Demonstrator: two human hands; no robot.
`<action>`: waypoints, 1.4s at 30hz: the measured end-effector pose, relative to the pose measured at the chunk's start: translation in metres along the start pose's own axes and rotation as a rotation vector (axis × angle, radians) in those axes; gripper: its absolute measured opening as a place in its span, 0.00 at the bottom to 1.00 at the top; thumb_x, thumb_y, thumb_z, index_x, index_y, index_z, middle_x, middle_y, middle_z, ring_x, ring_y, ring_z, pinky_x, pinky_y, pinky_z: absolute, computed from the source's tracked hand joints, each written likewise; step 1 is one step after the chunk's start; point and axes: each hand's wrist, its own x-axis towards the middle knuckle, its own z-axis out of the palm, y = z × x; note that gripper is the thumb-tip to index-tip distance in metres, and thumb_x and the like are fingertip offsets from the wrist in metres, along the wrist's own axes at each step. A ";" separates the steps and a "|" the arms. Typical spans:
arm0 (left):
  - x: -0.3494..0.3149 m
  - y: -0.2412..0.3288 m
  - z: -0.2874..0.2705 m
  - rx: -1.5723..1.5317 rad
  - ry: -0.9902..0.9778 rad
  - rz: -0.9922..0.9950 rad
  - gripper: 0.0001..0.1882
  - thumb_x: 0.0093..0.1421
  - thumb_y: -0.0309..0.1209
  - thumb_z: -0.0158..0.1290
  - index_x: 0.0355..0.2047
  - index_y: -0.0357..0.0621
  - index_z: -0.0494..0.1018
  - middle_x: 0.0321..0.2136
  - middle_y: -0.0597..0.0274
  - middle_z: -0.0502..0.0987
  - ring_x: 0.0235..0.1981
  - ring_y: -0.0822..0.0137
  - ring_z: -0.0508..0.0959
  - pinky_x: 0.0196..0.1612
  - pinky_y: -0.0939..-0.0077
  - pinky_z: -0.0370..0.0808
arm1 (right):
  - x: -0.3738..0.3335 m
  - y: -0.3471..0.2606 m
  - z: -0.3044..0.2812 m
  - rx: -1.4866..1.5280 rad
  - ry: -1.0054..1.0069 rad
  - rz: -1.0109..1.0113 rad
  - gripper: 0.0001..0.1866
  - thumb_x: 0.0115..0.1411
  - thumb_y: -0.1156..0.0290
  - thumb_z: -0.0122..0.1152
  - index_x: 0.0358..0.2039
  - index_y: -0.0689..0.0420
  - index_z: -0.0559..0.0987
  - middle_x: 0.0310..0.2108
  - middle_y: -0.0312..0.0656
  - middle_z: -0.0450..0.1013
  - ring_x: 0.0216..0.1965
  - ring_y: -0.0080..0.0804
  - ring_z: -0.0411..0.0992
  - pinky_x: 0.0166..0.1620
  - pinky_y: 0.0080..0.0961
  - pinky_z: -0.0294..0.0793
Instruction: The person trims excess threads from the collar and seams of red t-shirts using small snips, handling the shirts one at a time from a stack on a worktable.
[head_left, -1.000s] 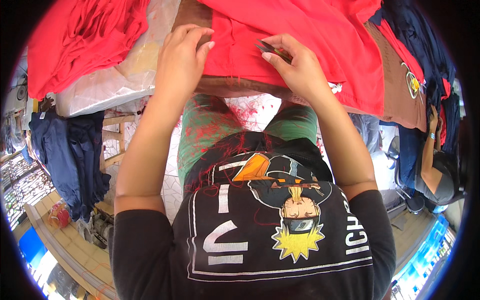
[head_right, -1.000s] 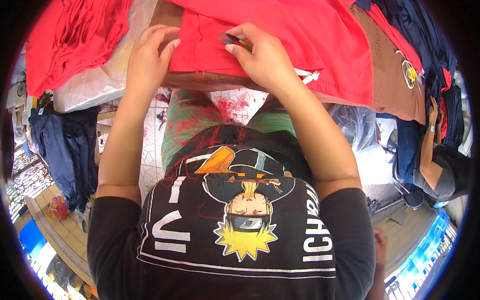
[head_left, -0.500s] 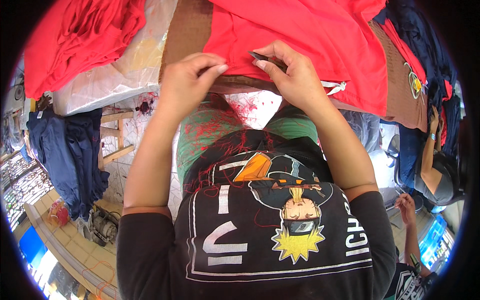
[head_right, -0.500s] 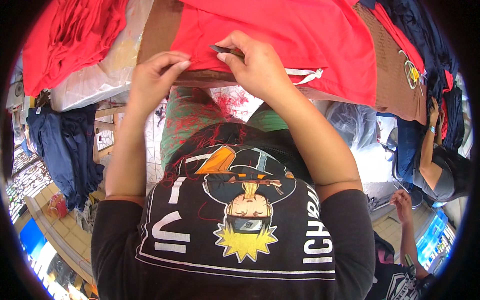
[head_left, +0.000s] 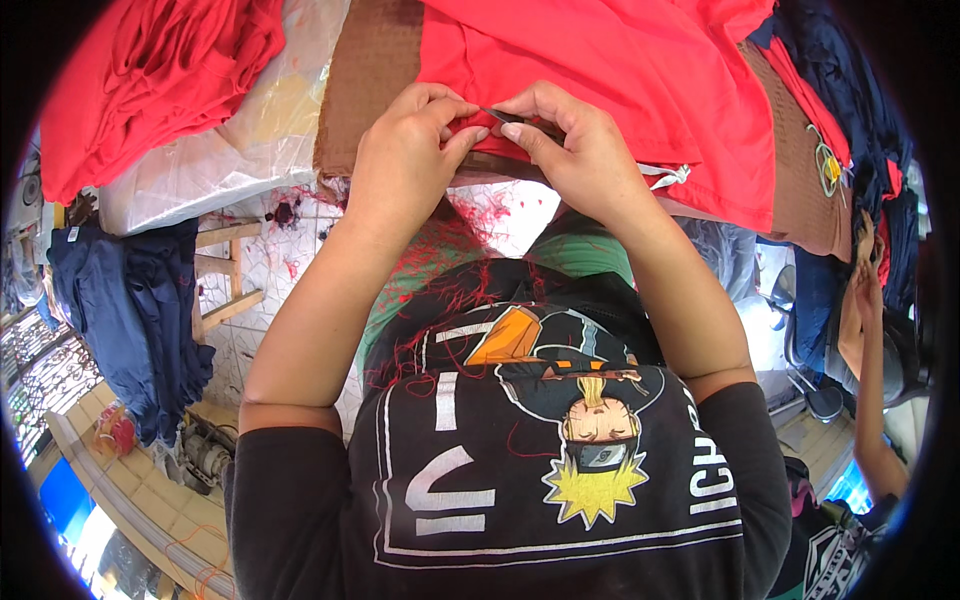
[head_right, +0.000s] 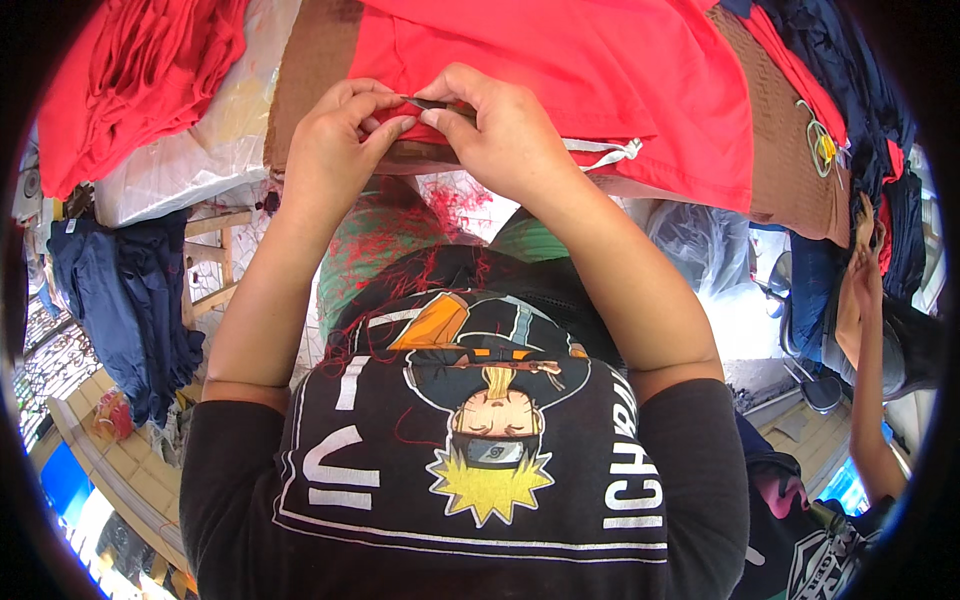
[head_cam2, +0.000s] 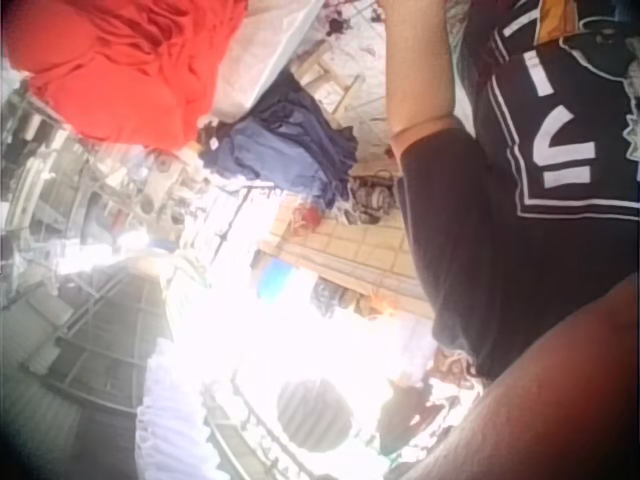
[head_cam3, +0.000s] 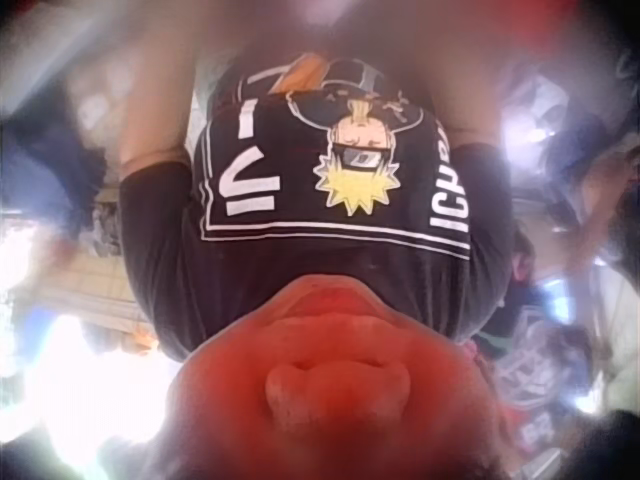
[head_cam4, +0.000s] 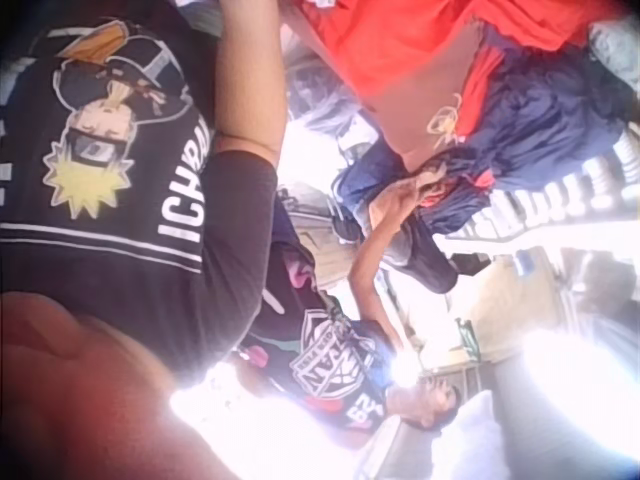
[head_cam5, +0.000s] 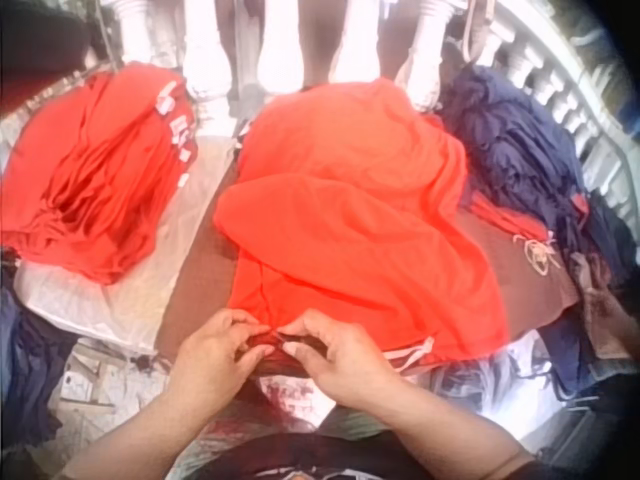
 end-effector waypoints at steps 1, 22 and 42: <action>0.000 0.001 0.001 0.003 0.006 -0.004 0.11 0.53 0.28 0.62 0.36 0.40 0.79 0.38 0.61 0.77 0.26 0.69 0.77 0.32 0.77 0.75 | 0.000 0.001 0.000 0.003 0.002 -0.002 0.08 0.58 0.76 0.59 0.38 0.62 0.76 0.32 0.44 0.78 0.33 0.32 0.77 0.39 0.27 0.74; 0.014 -0.009 -0.032 -0.171 -0.264 -0.055 0.15 0.58 0.39 0.59 0.34 0.37 0.79 0.27 0.61 0.80 0.29 0.73 0.77 0.36 0.80 0.72 | 0.010 -0.017 0.001 -0.454 -0.064 -0.135 0.10 0.54 0.72 0.60 0.38 0.58 0.78 0.34 0.50 0.76 0.36 0.51 0.74 0.39 0.39 0.72; 0.007 -0.009 -0.021 0.086 -0.056 0.127 0.08 0.58 0.32 0.55 0.32 0.39 0.76 0.29 0.52 0.79 0.31 0.52 0.79 0.35 0.63 0.74 | 0.002 -0.004 0.003 -0.047 -0.012 0.060 0.07 0.58 0.75 0.59 0.38 0.62 0.77 0.30 0.43 0.78 0.29 0.27 0.74 0.35 0.25 0.73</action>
